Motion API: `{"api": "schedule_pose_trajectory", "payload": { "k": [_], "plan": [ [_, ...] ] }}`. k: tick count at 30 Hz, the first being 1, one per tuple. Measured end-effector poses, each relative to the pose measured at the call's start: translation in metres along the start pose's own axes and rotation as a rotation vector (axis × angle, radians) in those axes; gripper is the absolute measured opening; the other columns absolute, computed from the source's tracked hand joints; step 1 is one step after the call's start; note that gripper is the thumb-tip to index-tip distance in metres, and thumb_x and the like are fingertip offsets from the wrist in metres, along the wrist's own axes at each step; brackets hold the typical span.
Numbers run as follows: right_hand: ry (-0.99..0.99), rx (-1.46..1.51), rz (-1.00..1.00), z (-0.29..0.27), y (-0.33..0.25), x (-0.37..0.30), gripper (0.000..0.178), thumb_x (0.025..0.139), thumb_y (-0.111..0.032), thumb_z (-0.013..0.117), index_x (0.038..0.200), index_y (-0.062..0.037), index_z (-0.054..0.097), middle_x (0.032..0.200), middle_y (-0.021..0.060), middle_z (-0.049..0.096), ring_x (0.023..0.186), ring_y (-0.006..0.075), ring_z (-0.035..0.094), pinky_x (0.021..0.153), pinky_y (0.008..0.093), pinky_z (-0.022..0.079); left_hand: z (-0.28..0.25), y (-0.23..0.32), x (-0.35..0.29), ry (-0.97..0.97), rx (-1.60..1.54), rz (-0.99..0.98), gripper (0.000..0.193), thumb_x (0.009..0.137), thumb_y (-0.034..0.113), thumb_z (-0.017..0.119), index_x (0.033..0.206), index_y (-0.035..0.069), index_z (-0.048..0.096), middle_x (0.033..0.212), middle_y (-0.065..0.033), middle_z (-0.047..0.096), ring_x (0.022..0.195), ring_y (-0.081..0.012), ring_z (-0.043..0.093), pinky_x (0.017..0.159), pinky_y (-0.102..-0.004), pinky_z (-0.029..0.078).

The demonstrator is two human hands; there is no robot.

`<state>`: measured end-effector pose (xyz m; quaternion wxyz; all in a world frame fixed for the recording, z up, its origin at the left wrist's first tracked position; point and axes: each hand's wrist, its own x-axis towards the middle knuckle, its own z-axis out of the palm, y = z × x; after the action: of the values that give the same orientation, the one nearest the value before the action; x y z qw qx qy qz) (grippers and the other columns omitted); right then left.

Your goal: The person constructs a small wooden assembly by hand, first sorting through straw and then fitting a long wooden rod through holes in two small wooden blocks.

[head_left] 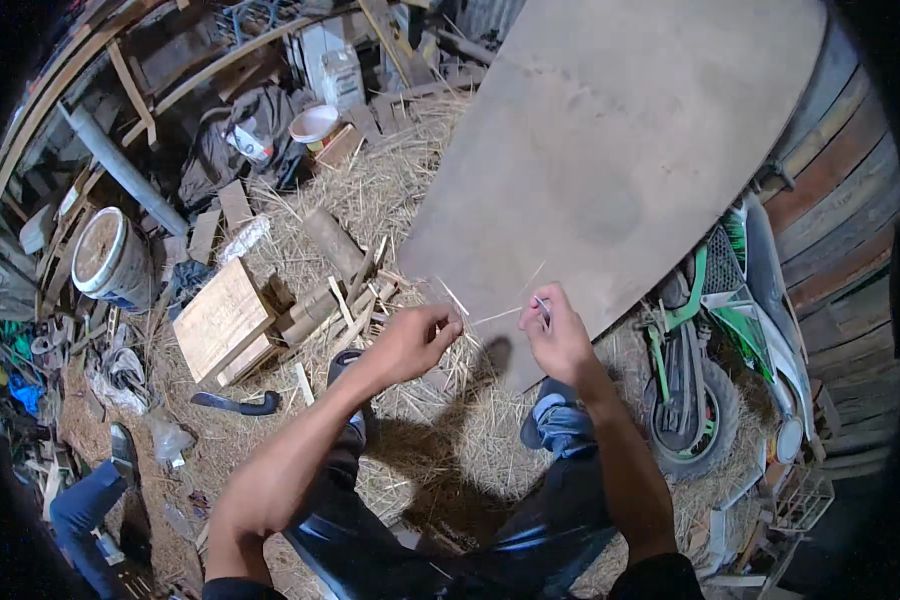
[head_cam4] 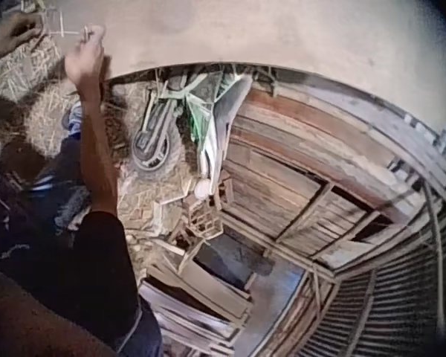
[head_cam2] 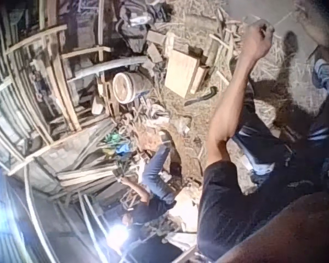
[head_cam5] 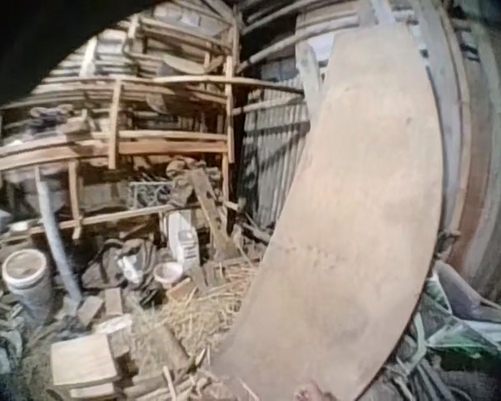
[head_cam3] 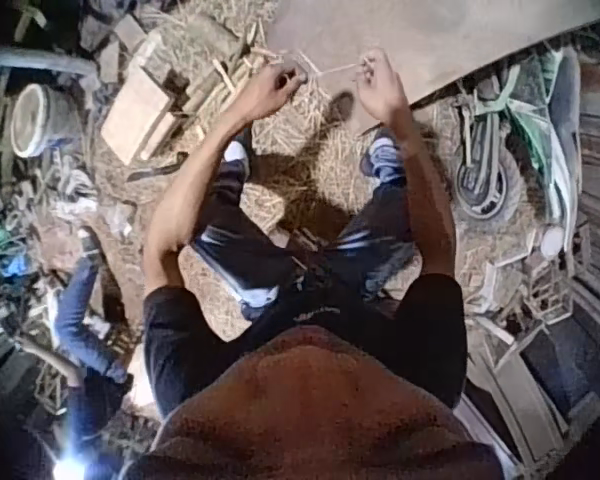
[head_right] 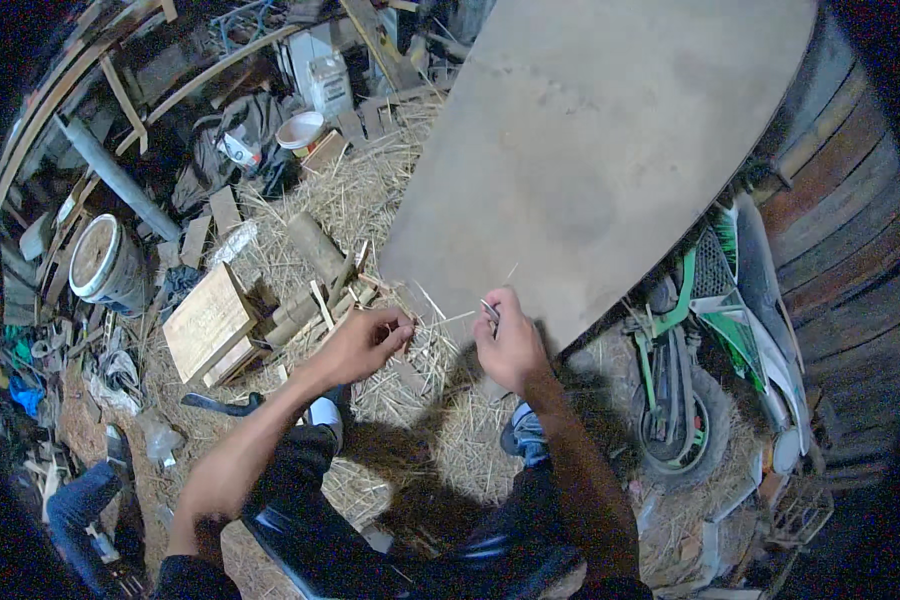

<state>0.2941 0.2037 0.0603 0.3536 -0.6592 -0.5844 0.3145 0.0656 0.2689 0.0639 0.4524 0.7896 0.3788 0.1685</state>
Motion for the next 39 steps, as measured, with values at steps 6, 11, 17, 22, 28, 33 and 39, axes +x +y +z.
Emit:
{"api": "schedule_pose_trajectory", "payload": {
  "k": [6,11,17,22,28,33,39],
  "plan": [
    [0.011,0.19,0.023,-0.005,0.004,-0.011,0.018,0.09,-0.002,0.039,0.107,0.0005,0.042,0.095,0.0103,0.049,0.077,0.0172,0.054,0.068,0.0313,0.048,0.017,0.001,0.013,0.044,-0.085,-0.025,0.02,0.094,0.017,0.051,0.092,-0.002,0.057,0.075,-0.0092,0.059,0.072,-0.0124,0.054,0.064,-0.0299,0.047],
    [-0.019,0.282,0.083,-0.035,-0.009,-0.029,0.027,0.092,0.0,0.037,0.118,0.0013,0.041,0.08,0.0093,0.057,0.068,0.0149,0.056,0.061,0.0288,0.047,0.029,0.011,0.024,0.0,-0.17,-0.03,0.02,0.094,0.018,0.053,0.094,-0.002,0.056,0.073,-0.0039,0.055,0.068,-0.0088,0.051,0.063,-0.0266,0.047],
    [0.113,-0.034,-0.131,-0.029,0.001,-0.036,0.026,0.095,-0.012,0.04,0.118,-0.0039,0.049,0.076,0.0128,0.06,0.068,0.0261,0.059,0.067,0.0367,0.045,0.039,0.023,0.02,0.06,-0.175,0.018,0.022,0.094,0.019,0.052,0.095,-0.002,0.057,0.075,-0.002,0.056,0.068,-0.008,0.052,0.062,-0.0255,0.045],
    [0.034,0.211,-0.162,-0.011,-0.011,-0.037,0.024,0.095,-0.014,0.046,0.113,-0.0004,0.054,0.076,0.0071,0.063,0.055,0.0107,0.05,0.052,0.0253,0.042,0.051,0.029,-0.007,0.29,-0.105,0.129,0.022,0.091,0.019,0.053,0.093,-0.002,0.059,0.071,-0.0118,0.062,0.061,-0.0155,0.055,0.059,-0.0326,0.046],
    [-0.267,0.716,0.045,0.0,-0.038,-0.08,0.023,0.094,-0.014,0.052,0.113,-0.0014,0.051,0.079,0.0083,0.064,0.048,0.0045,0.041,0.039,0.0184,0.03,0.066,0.065,-0.076,0.499,-0.039,0.18,0.017,0.088,0.014,0.055,0.09,-0.002,0.059,0.069,-0.0145,0.059,0.06,-0.0195,0.054,0.057,-0.034,0.044],
    [-0.329,0.787,0.0,0.0,-0.056,-0.117,0.021,0.093,-0.014,0.053,0.11,-0.0014,0.052,0.08,0.0094,0.064,0.046,0.0041,0.041,0.038,0.0175,0.029,0.079,0.082,-0.127,0.558,0.091,0.137,0.018,0.089,0.015,0.057,0.092,-0.002,0.06,0.077,-0.0169,0.063,0.068,-0.0236,0.059,0.064,-0.0352,0.047],
    [-0.346,0.774,-0.011,-0.013,-0.061,-0.161,0.018,0.093,-0.014,0.053,0.106,-0.0005,0.053,0.079,0.0092,0.063,0.047,0.004,0.04,0.038,0.0172,0.03,0.106,0.101,-0.166,0.615,0.079,0.226,0.018,0.088,0.016,0.059,0.093,-0.001,0.061,0.073,-0.019,0.063,0.059,-0.024,0.06,0.058,-0.0351,0.047]
  ]
}}
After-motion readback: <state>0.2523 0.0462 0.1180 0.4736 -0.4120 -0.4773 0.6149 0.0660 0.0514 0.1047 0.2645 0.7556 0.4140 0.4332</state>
